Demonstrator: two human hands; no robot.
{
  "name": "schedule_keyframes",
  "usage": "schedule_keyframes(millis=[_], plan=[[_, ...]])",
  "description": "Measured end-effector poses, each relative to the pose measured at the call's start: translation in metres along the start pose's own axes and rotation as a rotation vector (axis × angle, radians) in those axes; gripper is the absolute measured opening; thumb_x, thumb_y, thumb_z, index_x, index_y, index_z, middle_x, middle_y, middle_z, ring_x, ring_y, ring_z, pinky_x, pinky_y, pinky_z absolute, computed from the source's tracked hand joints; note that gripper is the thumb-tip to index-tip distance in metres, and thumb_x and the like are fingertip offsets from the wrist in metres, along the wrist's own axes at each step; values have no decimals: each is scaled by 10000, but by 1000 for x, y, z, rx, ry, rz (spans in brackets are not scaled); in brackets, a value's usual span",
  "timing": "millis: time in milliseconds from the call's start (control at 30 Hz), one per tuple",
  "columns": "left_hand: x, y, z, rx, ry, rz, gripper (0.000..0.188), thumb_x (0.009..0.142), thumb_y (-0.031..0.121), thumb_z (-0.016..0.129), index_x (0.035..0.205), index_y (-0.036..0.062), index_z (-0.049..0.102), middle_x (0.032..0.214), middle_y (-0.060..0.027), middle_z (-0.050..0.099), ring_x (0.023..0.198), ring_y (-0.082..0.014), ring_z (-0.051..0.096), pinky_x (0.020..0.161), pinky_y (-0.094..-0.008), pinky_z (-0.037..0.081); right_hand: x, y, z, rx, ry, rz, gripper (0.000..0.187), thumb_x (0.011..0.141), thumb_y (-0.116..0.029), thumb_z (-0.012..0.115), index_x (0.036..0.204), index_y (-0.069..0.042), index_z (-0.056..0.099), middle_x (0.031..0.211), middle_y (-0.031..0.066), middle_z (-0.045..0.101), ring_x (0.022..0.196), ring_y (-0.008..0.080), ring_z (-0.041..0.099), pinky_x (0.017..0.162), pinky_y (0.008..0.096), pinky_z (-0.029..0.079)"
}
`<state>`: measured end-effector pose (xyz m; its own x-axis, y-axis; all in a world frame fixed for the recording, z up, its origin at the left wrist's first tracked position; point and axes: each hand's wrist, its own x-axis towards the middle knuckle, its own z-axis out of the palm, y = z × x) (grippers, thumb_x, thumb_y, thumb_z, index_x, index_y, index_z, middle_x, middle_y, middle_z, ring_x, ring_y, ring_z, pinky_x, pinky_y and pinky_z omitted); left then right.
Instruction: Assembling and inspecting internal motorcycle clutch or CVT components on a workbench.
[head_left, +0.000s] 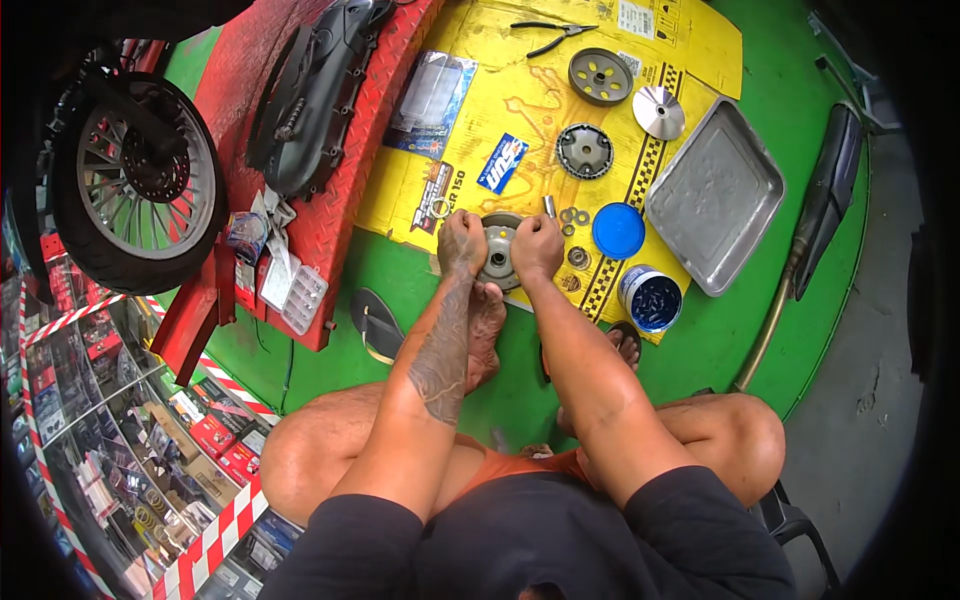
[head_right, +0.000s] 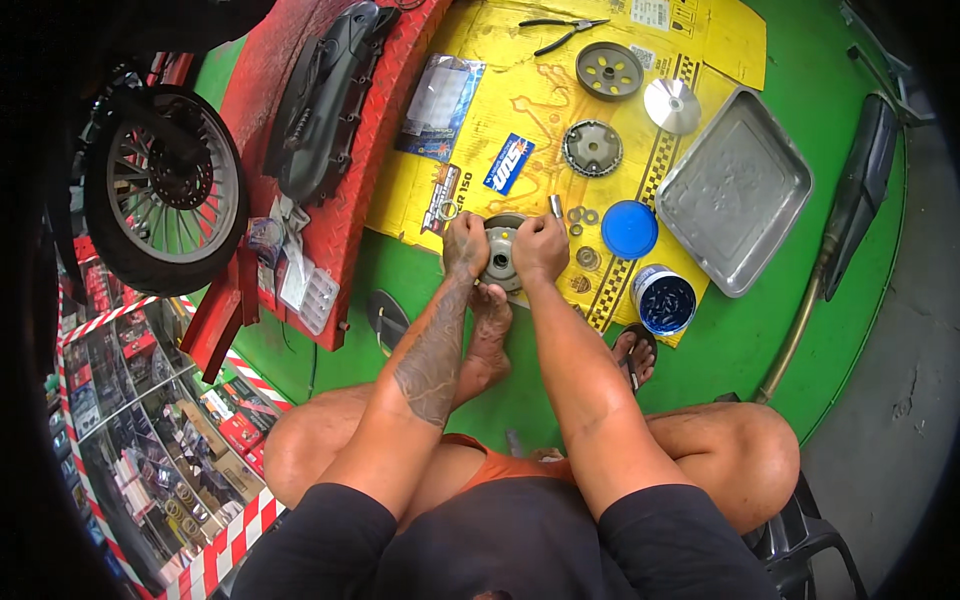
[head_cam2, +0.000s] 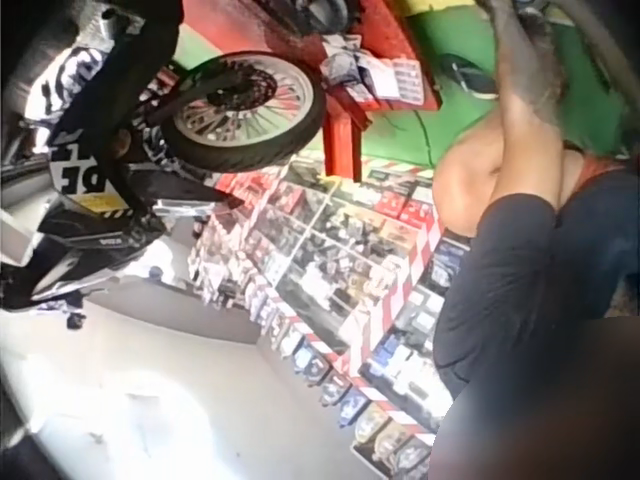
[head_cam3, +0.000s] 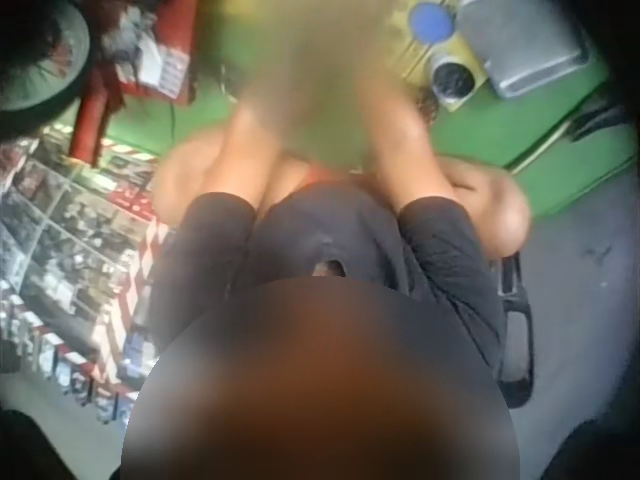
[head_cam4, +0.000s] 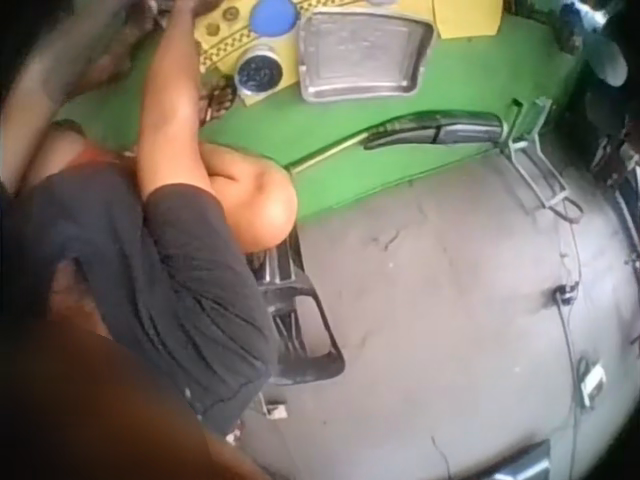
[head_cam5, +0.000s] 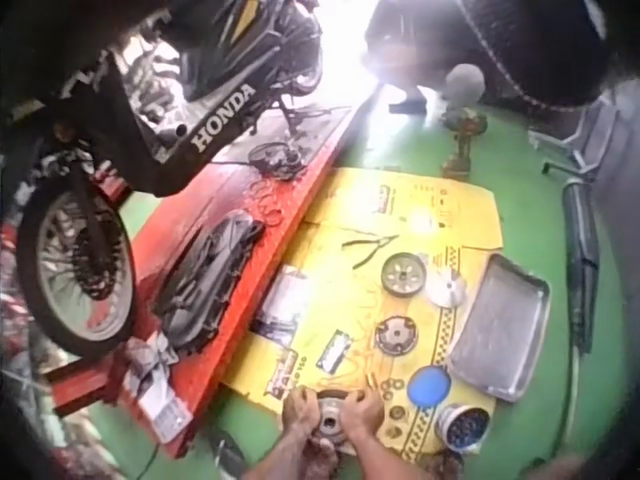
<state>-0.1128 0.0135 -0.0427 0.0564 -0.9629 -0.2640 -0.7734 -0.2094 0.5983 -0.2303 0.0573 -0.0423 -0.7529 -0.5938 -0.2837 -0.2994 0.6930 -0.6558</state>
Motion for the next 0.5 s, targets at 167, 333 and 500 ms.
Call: schedule_keyframes(millis=[167, 333, 500], plan=[[0, 0, 2, 8, 31, -1, 404, 965, 317, 447, 915, 1, 693, 908, -219, 728, 840, -438, 647, 779, -496, 510, 1, 0, -1, -1, 15, -16, 283, 934, -262, 530, 798, -51, 658, 879, 162, 698, 799, 438, 631, 723, 529, 504], [1, 1, -2, 8, 22, 30, 358, 969, 294, 472, 865, 9, 663, 880, -213, 713, 808, -433, 632, 743, -503, 498, -4, -2, 1, 23, 66, -32, 251, 916, -233, 534, 777, -56, 645, 861, 157, 686, 777, 446, 626, 706, 535, 506], [-2, 8, -3, 58, 33, 17, 348, 965, 284, 488, 835, 7, 655, 836, -215, 703, 774, -436, 629, 722, -505, 498, -4, 1, 2, 35, 96, -35, 275, 920, -244, 527, 780, -48, 660, 850, 155, 700, 761, 443, 621, 705, 527, 502]])
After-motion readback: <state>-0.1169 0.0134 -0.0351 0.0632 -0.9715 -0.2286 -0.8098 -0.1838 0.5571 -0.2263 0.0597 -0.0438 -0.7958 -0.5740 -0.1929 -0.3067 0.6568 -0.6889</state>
